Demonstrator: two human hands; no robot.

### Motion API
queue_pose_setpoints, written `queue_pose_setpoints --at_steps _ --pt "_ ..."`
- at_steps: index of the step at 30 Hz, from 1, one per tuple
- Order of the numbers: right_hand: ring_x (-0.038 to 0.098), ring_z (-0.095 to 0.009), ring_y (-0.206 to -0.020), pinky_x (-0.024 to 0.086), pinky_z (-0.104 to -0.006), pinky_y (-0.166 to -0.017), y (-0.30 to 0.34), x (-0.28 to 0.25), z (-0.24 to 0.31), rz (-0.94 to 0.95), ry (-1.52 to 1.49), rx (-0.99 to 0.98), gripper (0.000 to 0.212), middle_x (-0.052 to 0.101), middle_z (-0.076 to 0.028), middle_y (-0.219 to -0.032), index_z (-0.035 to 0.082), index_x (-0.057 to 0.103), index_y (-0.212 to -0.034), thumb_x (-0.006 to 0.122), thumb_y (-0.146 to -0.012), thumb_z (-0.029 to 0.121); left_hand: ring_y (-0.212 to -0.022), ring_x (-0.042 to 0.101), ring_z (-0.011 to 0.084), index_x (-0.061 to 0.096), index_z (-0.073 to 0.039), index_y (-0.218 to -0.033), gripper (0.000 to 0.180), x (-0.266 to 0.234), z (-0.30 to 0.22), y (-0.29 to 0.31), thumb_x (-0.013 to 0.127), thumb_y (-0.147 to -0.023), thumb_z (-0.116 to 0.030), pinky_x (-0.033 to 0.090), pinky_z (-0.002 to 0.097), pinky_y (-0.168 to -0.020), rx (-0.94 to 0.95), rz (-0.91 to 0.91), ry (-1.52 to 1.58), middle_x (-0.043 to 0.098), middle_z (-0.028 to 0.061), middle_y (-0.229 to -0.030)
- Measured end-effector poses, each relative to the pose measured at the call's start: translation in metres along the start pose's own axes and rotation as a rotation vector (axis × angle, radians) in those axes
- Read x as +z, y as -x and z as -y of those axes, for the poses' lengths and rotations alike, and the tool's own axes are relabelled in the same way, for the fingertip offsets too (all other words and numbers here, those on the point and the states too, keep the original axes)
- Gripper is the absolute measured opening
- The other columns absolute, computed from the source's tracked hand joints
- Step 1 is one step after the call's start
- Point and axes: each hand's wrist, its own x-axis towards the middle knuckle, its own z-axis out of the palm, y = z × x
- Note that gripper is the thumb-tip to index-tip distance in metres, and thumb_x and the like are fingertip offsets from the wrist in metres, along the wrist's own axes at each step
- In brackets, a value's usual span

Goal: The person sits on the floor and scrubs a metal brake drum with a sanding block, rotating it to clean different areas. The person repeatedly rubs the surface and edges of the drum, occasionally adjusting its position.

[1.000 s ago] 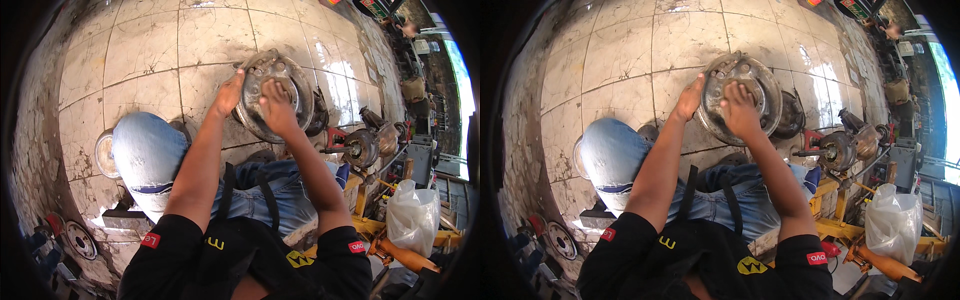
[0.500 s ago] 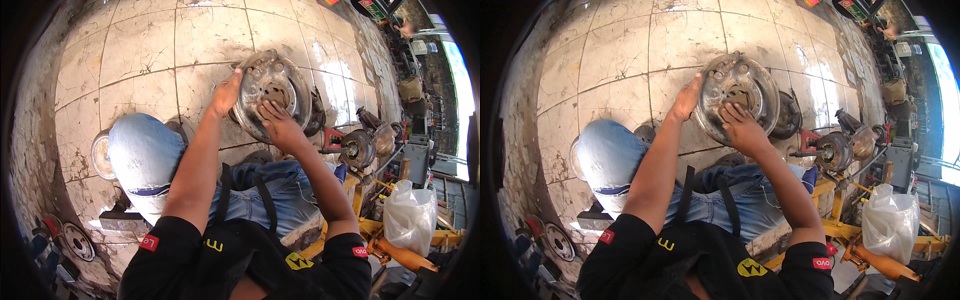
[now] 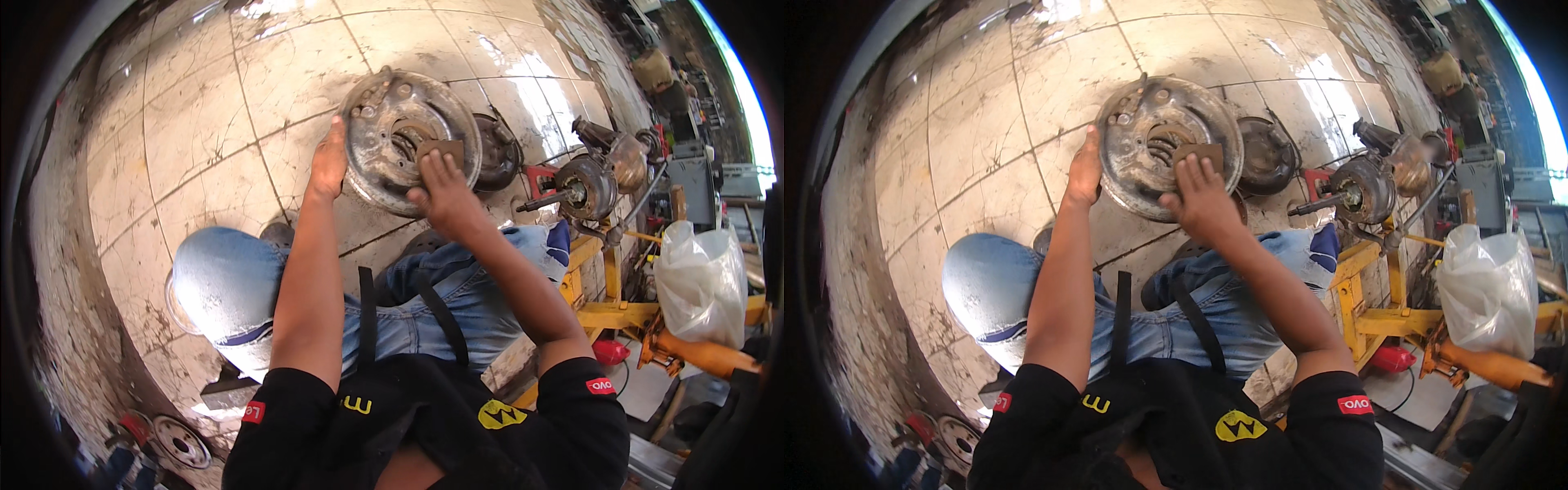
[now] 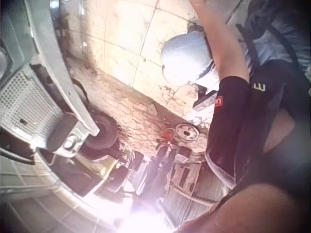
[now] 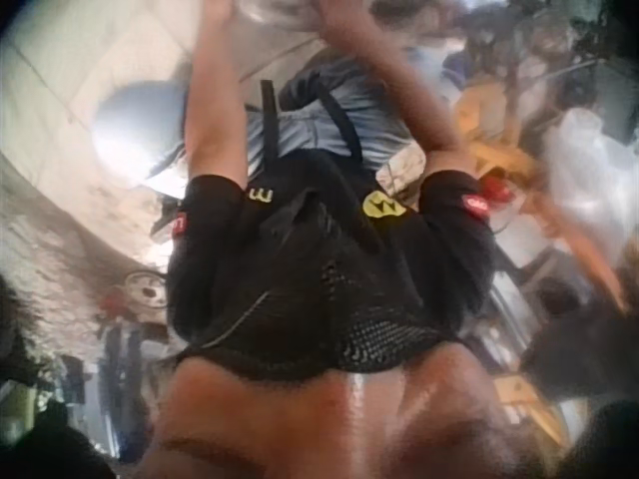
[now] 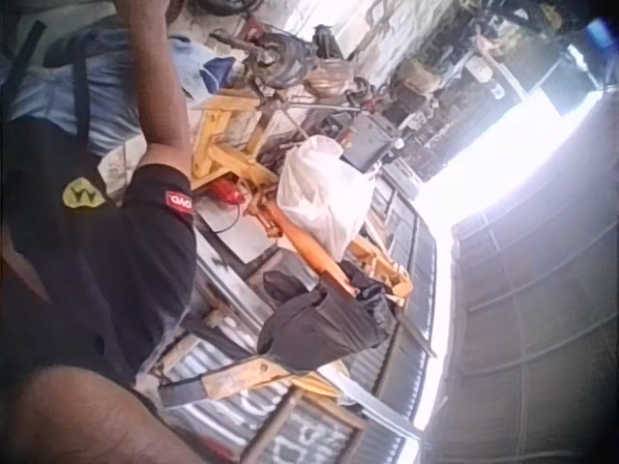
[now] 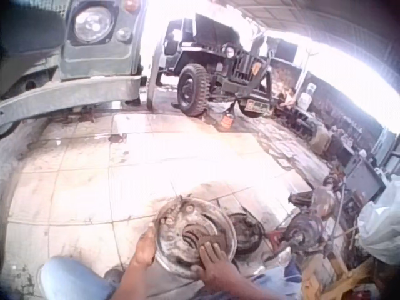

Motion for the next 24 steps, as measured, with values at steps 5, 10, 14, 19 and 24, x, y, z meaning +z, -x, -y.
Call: queue_pose_setpoints --at_steps 5,10,14,19,24 --pt "0.017 -0.041 -0.144 0.02 -0.0509 -0.115 -0.008 -0.024 -0.003 0.137 -0.09 0.051 0.079 0.018 -0.025 -0.155 -0.001 0.024 -0.148 0.026 -0.098 0.06 -0.12 0.051 0.025 0.04 0.01 -0.138 0.082 -0.004 0.001 -0.007 0.035 -0.097 -0.06 0.039 0.0323 -0.102 -0.018 -0.015 -0.056 0.053 0.0198 -0.133" --pt "0.017 -0.04 -0.144 0.019 -0.05 -0.115 0.003 -0.006 -0.002 0.131 -0.027 -0.069 0.083 0.02 -0.023 -0.155 -0.001 0.024 -0.148 0.028 -0.096 0.063 -0.122 0.05 0.0246 0.037 0.011 -0.14 0.084 0.0 0.0 -0.002 0.034 -0.097 -0.061 0.038 0.0321 -0.104 0.0 -0.024 -0.081 0.051 0.0194 -0.135" --pt "0.018 -0.039 -0.144 0.018 -0.0497 -0.116 -0.012 -0.015 -0.025 0.049 -0.036 0.112 0.084 0.02 -0.02 -0.156 0.001 0.022 -0.149 0.026 -0.095 0.065 -0.123 0.049 0.0246 0.037 0.01 -0.14 0.084 -0.008 0.003 -0.006 0.034 -0.097 -0.062 0.037 0.0321 -0.105 0.047 -0.002 -0.095 0.049 0.0193 -0.137" --pt "0.015 -0.038 -0.145 0.018 -0.0494 -0.116 -0.015 -0.01 -0.026 0.106 -0.069 0.05 0.083 0.017 -0.021 -0.156 0.0 0.022 -0.149 0.027 -0.095 0.064 -0.123 0.049 0.0251 0.037 0.011 -0.139 0.085 -0.004 -0.001 0.0 0.034 -0.096 -0.063 0.038 0.0324 -0.104 -0.012 0.016 -0.051 0.05 0.0196 -0.137" --pt "0.014 -0.037 -0.145 0.014 -0.0494 -0.117 -0.025 -0.015 -0.013 0.149 -0.054 0.083 0.086 0.015 -0.022 -0.157 -0.001 0.019 -0.149 0.025 -0.095 0.065 -0.121 0.051 0.0254 0.038 0.011 -0.139 0.087 -0.004 0.004 -0.003 0.035 -0.096 -0.064 0.039 0.0326 -0.103 -0.007 0.011 -0.029 0.051 0.0199 -0.135"
